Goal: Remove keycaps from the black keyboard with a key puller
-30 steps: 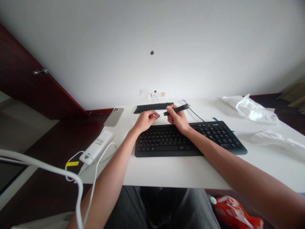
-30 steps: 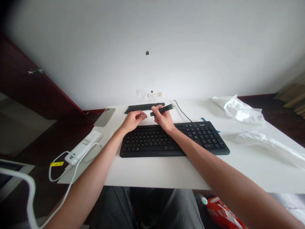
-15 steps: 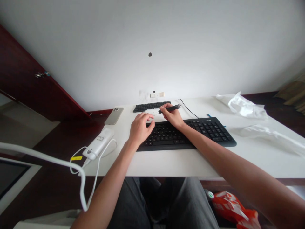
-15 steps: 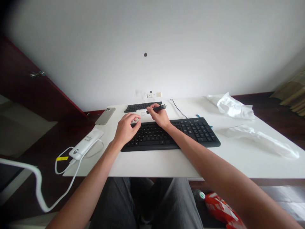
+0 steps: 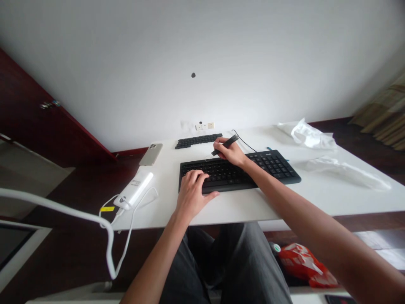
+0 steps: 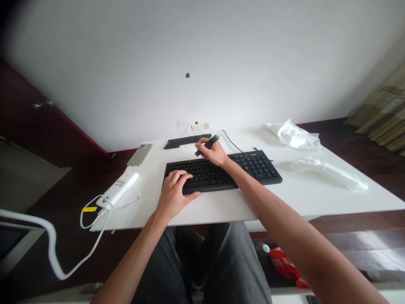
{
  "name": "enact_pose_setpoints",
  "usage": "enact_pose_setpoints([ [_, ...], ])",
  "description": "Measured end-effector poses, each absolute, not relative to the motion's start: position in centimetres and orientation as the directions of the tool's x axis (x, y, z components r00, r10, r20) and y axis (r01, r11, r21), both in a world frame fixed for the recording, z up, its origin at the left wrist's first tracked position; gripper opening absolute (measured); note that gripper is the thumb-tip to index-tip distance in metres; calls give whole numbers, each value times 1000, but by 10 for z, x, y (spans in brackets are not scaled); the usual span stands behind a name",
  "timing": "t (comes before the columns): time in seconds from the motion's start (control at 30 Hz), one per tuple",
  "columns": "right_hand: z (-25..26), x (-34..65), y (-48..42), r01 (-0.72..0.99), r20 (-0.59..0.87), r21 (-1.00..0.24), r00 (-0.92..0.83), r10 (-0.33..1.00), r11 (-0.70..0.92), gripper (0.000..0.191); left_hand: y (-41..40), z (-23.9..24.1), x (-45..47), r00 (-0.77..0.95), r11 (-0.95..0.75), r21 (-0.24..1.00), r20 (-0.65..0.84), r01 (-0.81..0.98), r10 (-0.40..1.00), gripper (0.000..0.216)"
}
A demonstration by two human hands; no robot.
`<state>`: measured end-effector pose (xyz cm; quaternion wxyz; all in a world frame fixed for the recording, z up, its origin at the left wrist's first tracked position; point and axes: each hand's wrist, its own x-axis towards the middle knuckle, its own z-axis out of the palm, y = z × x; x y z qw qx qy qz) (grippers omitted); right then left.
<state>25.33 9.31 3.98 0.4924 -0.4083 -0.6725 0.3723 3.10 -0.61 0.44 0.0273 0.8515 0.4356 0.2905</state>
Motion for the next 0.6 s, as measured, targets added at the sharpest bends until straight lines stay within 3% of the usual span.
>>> enact_pose_setpoints([
  [0.23, 42, 247, 84, 252, 372, -855, -311, 875, 453, 46, -6, 3, 31, 460, -616, 307, 449, 726, 766, 57],
  [0.6, 38, 248, 87, 279, 275, -862, -445, 852, 424, 20, -5, 4, 32, 470, -621, 305, 441, 722, 764, 56],
])
